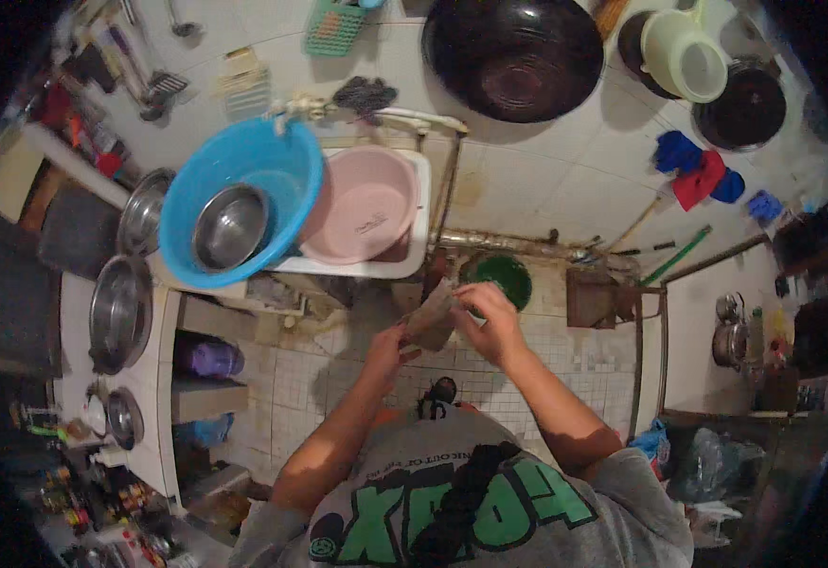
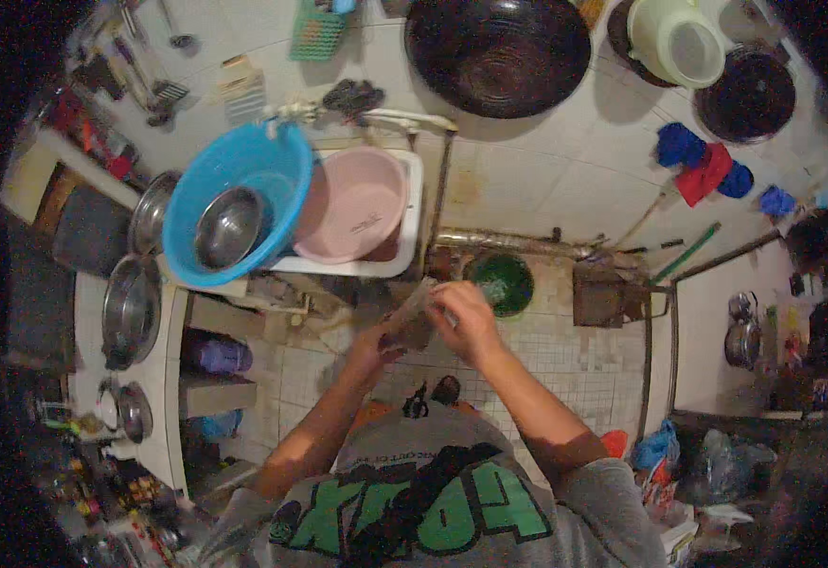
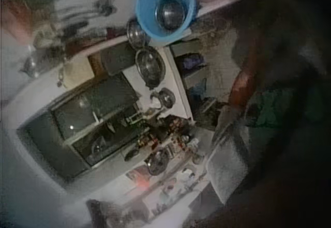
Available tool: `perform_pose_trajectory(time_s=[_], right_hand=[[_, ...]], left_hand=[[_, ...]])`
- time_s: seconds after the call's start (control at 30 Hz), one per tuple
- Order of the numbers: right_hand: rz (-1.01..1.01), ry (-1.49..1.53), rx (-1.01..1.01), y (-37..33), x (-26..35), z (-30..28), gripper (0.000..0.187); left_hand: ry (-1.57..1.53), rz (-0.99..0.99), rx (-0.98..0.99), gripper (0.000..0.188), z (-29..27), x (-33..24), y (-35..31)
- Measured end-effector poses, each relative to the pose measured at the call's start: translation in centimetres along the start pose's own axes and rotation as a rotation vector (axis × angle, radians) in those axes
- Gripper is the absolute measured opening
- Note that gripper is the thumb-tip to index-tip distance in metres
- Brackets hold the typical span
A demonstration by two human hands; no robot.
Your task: The person rinses a metal bowl in a blue basin, then wipes the gas stove and surrounding backsplash with a cloth. They move between the sink and stove, wringing the cloth at the sink, and finish by drying their hands with a towel.
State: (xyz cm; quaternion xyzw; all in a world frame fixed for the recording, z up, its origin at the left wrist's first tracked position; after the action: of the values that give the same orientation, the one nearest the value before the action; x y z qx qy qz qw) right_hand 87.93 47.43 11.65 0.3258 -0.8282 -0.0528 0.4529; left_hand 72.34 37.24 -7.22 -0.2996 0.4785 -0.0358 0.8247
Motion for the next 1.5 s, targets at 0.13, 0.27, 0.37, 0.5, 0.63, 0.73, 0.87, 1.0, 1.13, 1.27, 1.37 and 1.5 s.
perform_pose_trajectory(time_s=[0.13, 0.27, 0.37, 0.5, 0.63, 0.73, 0.87, 1.0, 1.13, 1.27, 1.37, 1.5], right_hand=[[-0.01, -0.137, -0.094, 3.5, -1.3, -7.0, 0.011], [0.137, -0.049, -0.256, 5.9, -3.5, -11.9, 0.012], [0.382, -0.328, -0.136, 8.4, -8.2, -12.8, 0.017], [0.564, -0.336, -0.276, 8.3, -11.8, -15.8, 0.018], [0.589, -0.345, -0.421, 8.6, -14.9, -18.4, 0.019], [0.52, -0.337, -0.522, 8.9, -16.6, -20.5, 0.02], [0.532, -0.28, -0.516, 10.1, -18.3, -23.6, 0.019], [0.523, -0.193, -0.492, 11.4, -20.0, -26.7, 0.02], [0.549, 0.235, -0.483, 11.7, -22.6, -30.0, 0.016], [0.559, 0.581, -0.483, 12.4, -24.1, -34.0, 0.013], [0.464, 0.639, -0.512, 14.4, -22.5, -37.3, 0.012], [0.301, 0.671, -0.401, 16.7, -22.1, -41.0, 0.01]], left_hand=[[0.028, -0.061, 0.186, 0.043, 7.5, -1.3, 4.9], [0.099, -0.097, 0.291, 0.047, 13.3, -3.1, 8.3], [0.274, -0.141, 0.304, 0.048, 13.6, -1.6, 14.0], [0.548, -0.057, 0.5, 0.038, 18.2, -3.5, 15.1], [0.724, 0.052, 0.658, 0.037, 21.8, -5.9, 16.5], [0.797, 0.205, 0.729, 0.034, 24.8, -6.3, 18.9], [0.888, 0.481, 0.746, 0.025, 30.9, -10.9, 19.0], [0.848, 0.898, 0.805, 0.019, 37.7, -15.0, 17.9], [0.911, 1.26, 0.829, 0.023, 45.8, -18.8, 15.2], [1.076, 1.654, 0.609, 0.023, 53.2, -22.6, 12.7], [1.295, 1.902, 0.174, 0.026, 56.3, -23.7, 14.2], [1.516, 1.661, 0.188, 0.022, 57.5, -21.7, 18.2]])
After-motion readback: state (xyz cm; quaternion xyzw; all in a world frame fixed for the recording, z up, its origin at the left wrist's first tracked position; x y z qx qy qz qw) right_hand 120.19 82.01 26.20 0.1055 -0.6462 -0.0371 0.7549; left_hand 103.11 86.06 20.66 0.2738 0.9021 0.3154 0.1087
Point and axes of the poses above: each hand's wrist, its own y-axis towards the middle knuckle, its own z-axis out of the palm, x = y × z, the point moved 8 cm from there along y, towards the middle knuckle, and after that the axes turned 7 degrees about z, right-handed, at the moved point
